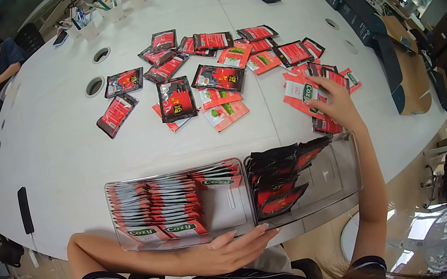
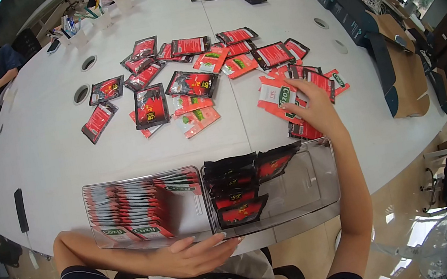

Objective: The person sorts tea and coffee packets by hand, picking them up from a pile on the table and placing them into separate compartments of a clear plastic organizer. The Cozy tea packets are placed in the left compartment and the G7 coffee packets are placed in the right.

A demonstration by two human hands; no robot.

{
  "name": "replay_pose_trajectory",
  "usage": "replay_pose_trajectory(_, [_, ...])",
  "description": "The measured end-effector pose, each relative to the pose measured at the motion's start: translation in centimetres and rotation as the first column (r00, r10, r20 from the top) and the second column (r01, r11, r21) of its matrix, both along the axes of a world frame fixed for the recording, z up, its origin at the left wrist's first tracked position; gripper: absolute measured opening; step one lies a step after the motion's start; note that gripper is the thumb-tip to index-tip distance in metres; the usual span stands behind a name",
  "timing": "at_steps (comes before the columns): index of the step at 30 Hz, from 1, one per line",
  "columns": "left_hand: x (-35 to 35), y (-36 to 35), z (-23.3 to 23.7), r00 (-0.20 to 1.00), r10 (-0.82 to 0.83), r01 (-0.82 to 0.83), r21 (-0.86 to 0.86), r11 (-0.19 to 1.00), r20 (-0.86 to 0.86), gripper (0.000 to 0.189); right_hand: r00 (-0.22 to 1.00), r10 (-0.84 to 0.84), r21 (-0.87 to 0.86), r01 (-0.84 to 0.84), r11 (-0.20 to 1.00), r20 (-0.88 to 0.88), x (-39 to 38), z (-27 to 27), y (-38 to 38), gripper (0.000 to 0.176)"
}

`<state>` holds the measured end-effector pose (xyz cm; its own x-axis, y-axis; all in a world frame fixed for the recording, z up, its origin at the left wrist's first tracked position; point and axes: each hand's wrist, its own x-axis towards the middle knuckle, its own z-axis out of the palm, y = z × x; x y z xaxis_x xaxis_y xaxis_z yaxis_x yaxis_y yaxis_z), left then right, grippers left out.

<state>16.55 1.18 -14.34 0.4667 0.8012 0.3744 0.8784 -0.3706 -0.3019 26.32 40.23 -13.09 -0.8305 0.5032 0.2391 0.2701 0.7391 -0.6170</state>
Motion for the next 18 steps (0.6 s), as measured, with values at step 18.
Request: replay_pose_trajectory(18, [0.4, 0.0, -0.2, 0.998, 0.031, -0.033, 0.032, 0.999, 0.047, 0.031, 0.83, -0.33, -0.541, 0.04, 0.84, -0.45, 0.9, 2.6, 0.1, 0.031])
